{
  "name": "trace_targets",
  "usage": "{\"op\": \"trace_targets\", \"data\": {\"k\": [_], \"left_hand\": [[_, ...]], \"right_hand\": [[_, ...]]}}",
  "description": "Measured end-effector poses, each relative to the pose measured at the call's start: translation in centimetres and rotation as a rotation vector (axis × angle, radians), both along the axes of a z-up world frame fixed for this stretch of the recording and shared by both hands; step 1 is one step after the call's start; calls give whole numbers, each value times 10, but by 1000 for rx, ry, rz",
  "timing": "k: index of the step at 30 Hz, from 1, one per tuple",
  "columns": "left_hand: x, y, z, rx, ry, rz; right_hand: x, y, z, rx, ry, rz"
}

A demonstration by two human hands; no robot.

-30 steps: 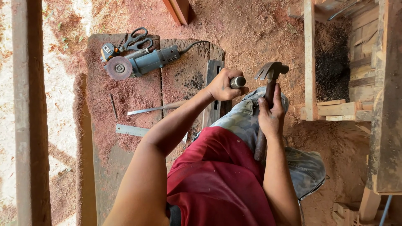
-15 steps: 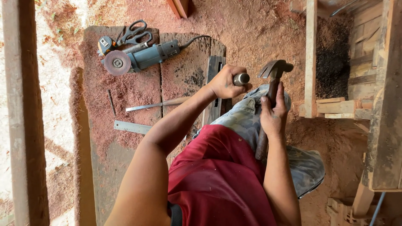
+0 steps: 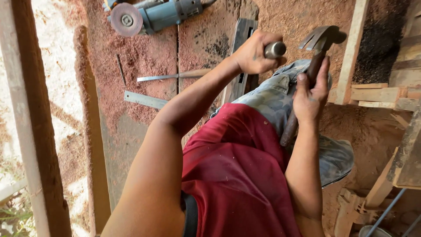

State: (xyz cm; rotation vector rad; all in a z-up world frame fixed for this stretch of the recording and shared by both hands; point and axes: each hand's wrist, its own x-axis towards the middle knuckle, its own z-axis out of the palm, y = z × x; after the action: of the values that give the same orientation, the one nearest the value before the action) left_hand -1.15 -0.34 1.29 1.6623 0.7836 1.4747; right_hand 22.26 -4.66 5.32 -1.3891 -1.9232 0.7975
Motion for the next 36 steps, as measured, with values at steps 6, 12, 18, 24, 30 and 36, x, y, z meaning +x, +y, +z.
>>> {"op": "trace_targets", "data": {"k": [6, 12, 18, 24, 30, 36], "left_hand": [[8, 9, -10, 25, 13, -68], [4, -2, 3, 15, 7, -62], [3, 10, -3, 33, -7, 16], [-4, -1, 14, 14, -14, 80], [-2, 5, 11, -25, -18, 59], [0, 0, 6, 15, -4, 50]], "right_hand": [[1, -2, 1, 26, -13, 3], [0, -2, 4, 14, 13, 46], [-1, -2, 4, -99, 82, -26], [4, 0, -2, -15, 52, 27], [4, 1, -3, 12, 27, 42], [1, 0, 2, -8, 20, 27]]}}
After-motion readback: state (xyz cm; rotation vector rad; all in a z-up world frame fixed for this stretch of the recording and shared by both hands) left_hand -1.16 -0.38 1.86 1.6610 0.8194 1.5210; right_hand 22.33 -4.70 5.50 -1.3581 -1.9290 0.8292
